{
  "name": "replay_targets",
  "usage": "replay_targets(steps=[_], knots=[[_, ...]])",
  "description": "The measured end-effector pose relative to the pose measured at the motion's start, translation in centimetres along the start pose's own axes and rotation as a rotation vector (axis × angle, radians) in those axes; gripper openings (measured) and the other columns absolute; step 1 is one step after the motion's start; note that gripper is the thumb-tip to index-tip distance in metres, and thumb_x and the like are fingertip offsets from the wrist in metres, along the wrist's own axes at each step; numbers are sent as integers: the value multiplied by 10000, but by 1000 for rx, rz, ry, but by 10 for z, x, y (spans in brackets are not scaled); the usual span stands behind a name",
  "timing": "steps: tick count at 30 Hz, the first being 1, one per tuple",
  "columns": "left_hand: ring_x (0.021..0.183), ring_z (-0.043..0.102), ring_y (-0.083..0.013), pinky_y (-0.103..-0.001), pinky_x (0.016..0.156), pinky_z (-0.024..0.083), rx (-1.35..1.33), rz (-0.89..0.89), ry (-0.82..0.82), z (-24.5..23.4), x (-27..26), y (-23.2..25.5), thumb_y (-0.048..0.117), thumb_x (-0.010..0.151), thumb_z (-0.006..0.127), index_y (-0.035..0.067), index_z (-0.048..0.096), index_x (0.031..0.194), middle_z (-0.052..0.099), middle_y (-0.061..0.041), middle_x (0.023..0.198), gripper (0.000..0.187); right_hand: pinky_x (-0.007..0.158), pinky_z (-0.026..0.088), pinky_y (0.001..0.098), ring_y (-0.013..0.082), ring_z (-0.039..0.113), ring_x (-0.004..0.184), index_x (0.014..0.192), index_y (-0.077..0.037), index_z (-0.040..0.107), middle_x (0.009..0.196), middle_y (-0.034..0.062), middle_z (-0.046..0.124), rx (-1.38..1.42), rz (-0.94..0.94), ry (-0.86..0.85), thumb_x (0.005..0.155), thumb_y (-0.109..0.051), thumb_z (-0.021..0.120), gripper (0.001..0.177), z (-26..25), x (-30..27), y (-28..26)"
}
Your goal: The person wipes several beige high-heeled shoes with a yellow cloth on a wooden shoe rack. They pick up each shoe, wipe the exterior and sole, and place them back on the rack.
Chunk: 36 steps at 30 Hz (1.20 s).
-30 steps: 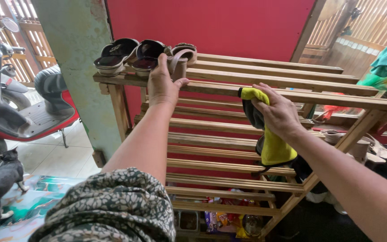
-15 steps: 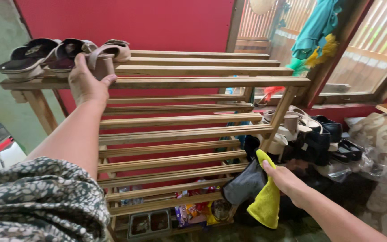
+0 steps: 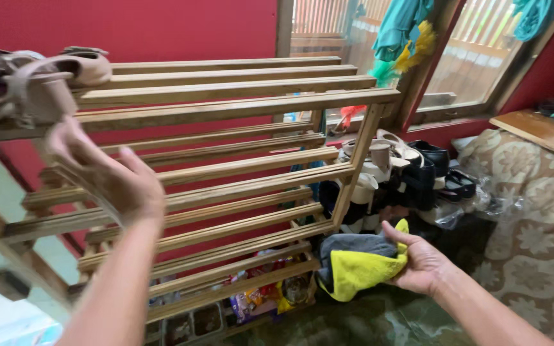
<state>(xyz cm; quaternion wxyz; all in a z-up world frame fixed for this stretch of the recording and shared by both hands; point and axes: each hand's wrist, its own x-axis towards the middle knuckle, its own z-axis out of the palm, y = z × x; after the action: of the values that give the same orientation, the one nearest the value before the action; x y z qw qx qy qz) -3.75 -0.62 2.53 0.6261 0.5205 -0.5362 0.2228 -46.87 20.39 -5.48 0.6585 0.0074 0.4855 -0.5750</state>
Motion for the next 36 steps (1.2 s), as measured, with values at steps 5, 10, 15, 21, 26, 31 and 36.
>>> replay_targets(steps=[5, 10, 15, 21, 26, 31, 36], knots=[[1137, 621, -392, -446, 972, 549, -739, 196, -718, -10, -145, 171, -11, 794, 646, 21, 662, 1068, 614, -194, 1165, 276, 1008, 576, 445, 276, 740, 1024, 1125, 3, 701, 1101, 156, 768, -133, 17, -59, 878, -98, 688, 267, -11, 16, -22], [1137, 613, -391, -433, 948, 525, -1174, 96, -1155, 15, -187, 273, 43, 786, 670, 28, 653, 1158, 609, -175, 1240, 372, 909, 589, 447, 258, 722, 956, 1018, -44, 693, 1020, 133, 752, -147, -56, -71, 907, -119, 652, 140, -57, 61, -56], [1073, 658, -372, -419, 923, 541, -1169, 7, -1405, 66, -204, 316, 103, 833, 659, 54, 691, 1095, 657, -143, 1185, 268, 925, 588, 463, 284, 714, 952, 1007, -16, 661, 1021, 164, 729, -45, -78, 28, 904, -37, 572, 137, -115, 98, -94], [1076, 661, -385, -453, 938, 528, -1061, 22, -1548, 118, -203, 324, 138, 782, 685, 63, 748, 1064, 681, -159, 1165, 300, 1013, 539, 479, 300, 700, 989, 1088, -16, 649, 1080, 156, 711, 37, -190, 281, 932, 1, 563, 179, -146, 116, -166], [1111, 653, -362, -437, 964, 520, -847, -148, -1602, 163, -186, 343, 94, 743, 649, 38, 738, 1065, 681, -177, 1167, 339, 1006, 546, 482, 305, 711, 1006, 1122, -5, 646, 1109, 160, 724, -7, -282, 333, 937, -39, 573, 202, -127, 131, -220], [1127, 655, -388, -448, 981, 520, -782, -220, -1556, 207, -183, 368, 125, 746, 627, 28, 733, 1092, 691, -214, 1198, 375, 851, 591, 490, 317, 706, 873, 1090, 2, 637, 1020, 169, 722, -246, -310, 360, 941, -224, 625, 270, -80, 159, -274], [1166, 627, -411, -451, 1015, 505, -732, -308, -1464, 253, -191, 397, 125, 713, 672, -41, 644, 1181, 644, -267, 1224, 497, 849, 546, 497, 336, 723, 962, 1151, -80, 650, 1092, 185, 747, -1003, -714, 515, 801, -268, 788, 421, -21, 194, -312]])
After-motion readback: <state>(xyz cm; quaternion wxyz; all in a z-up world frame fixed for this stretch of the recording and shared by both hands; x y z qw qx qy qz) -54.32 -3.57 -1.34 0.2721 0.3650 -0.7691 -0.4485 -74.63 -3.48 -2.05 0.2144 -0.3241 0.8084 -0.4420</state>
